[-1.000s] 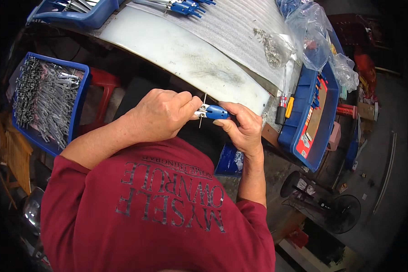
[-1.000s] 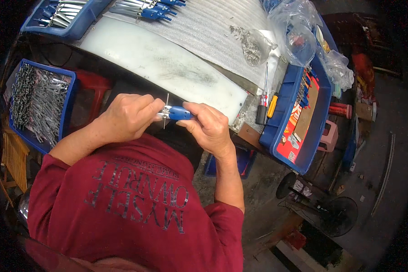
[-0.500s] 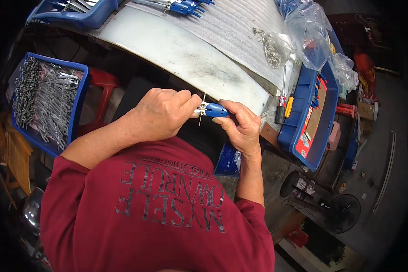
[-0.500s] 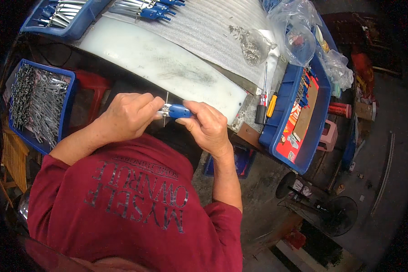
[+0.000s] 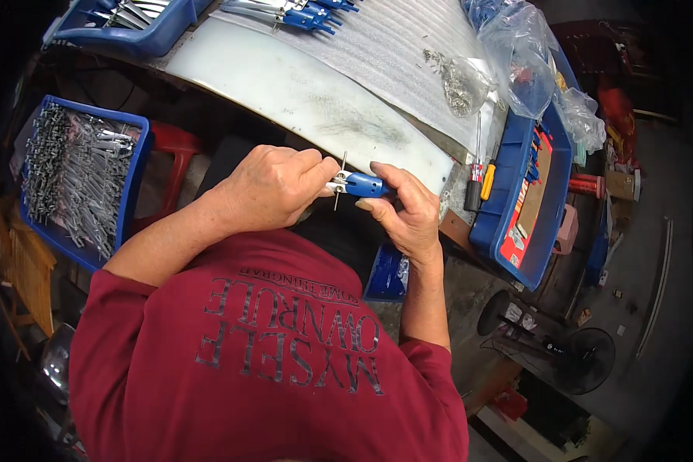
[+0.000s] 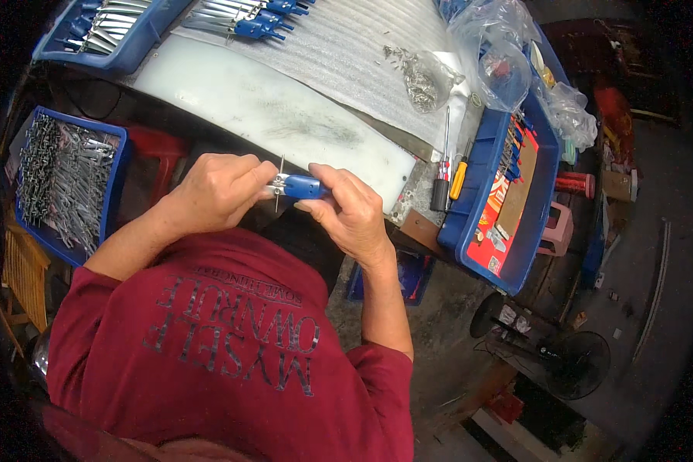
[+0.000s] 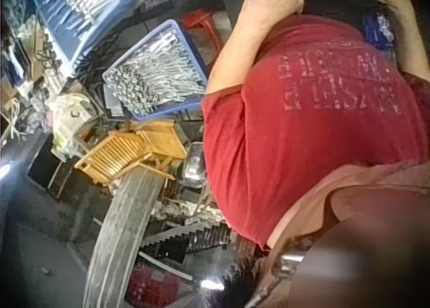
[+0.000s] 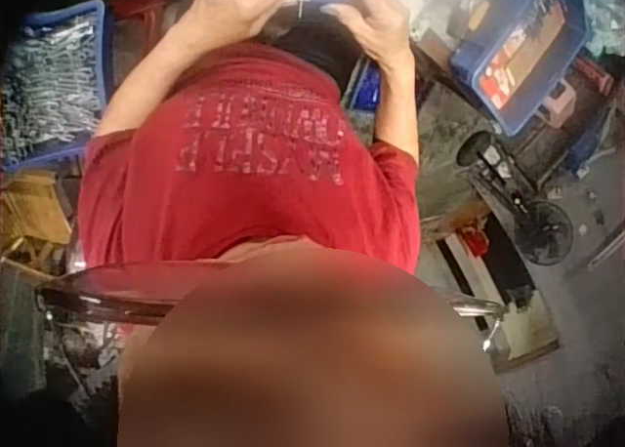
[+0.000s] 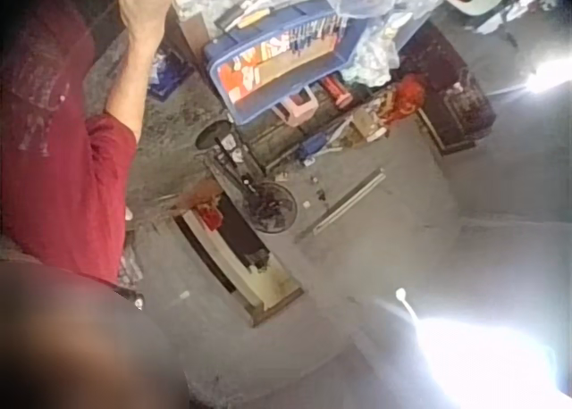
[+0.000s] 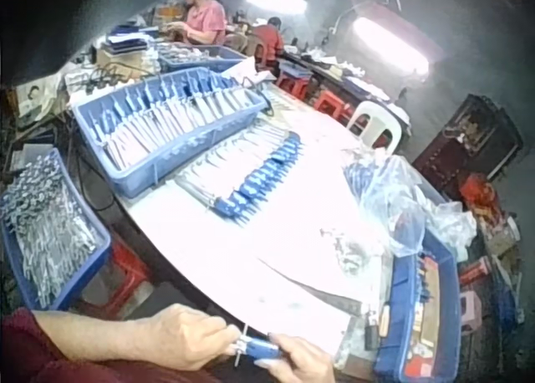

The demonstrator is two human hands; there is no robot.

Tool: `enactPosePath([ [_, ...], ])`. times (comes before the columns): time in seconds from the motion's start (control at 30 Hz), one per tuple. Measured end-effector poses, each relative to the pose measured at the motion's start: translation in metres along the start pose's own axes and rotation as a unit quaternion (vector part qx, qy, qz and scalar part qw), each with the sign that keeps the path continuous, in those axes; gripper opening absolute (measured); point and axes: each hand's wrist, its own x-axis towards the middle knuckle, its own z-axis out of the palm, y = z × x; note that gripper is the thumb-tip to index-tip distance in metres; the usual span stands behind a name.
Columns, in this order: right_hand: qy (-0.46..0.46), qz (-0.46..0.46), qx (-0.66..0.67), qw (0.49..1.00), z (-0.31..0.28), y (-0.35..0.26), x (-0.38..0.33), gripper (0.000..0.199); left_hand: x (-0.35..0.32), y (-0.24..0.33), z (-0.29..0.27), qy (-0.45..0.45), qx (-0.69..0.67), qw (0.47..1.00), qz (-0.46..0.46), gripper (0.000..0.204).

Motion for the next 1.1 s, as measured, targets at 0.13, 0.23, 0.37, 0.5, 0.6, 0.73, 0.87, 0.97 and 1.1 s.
enactPosePath([
  [0.13,0.027,0.007,0.053,0.998,0.001,0.004,-0.002,0.048,0.002,-0.004,0.000,0.009,0.015,1.000,0.014,0.024],
  [0.23,0.036,0.015,0.064,0.997,0.000,0.007,-0.003,0.047,0.002,-0.006,0.001,0.011,0.028,0.999,0.024,0.027],
  [0.37,0.040,0.016,0.055,0.998,-0.001,0.010,-0.004,0.045,0.003,-0.008,0.002,0.022,0.032,0.999,0.030,0.027],
  [0.5,0.025,0.036,0.042,0.998,-0.003,0.008,-0.003,0.043,0.003,-0.011,0.003,0.009,0.036,0.999,0.026,0.027],
  [0.6,0.032,0.040,0.040,0.998,-0.002,0.012,-0.004,0.041,0.005,-0.013,0.003,0.003,0.040,0.999,0.025,0.027],
  [0.73,0.035,0.053,0.044,0.997,-0.003,0.018,-0.004,0.038,0.009,-0.015,0.003,0.002,0.049,0.999,0.022,0.026],
  [0.87,0.031,0.055,0.016,0.998,-0.012,0.020,-0.001,0.034,0.013,-0.018,0.001,0.001,0.052,0.998,0.019,0.024],
  [0.97,0.056,0.071,0.018,0.996,-0.016,0.030,-0.001,0.030,0.018,-0.023,0.000,-0.003,0.061,0.998,0.022,0.021],
  [1.1,0.100,0.053,-0.032,0.993,-0.025,0.044,0.008,0.025,0.024,-0.030,0.003,-0.006,0.081,0.997,0.006,0.018],
])
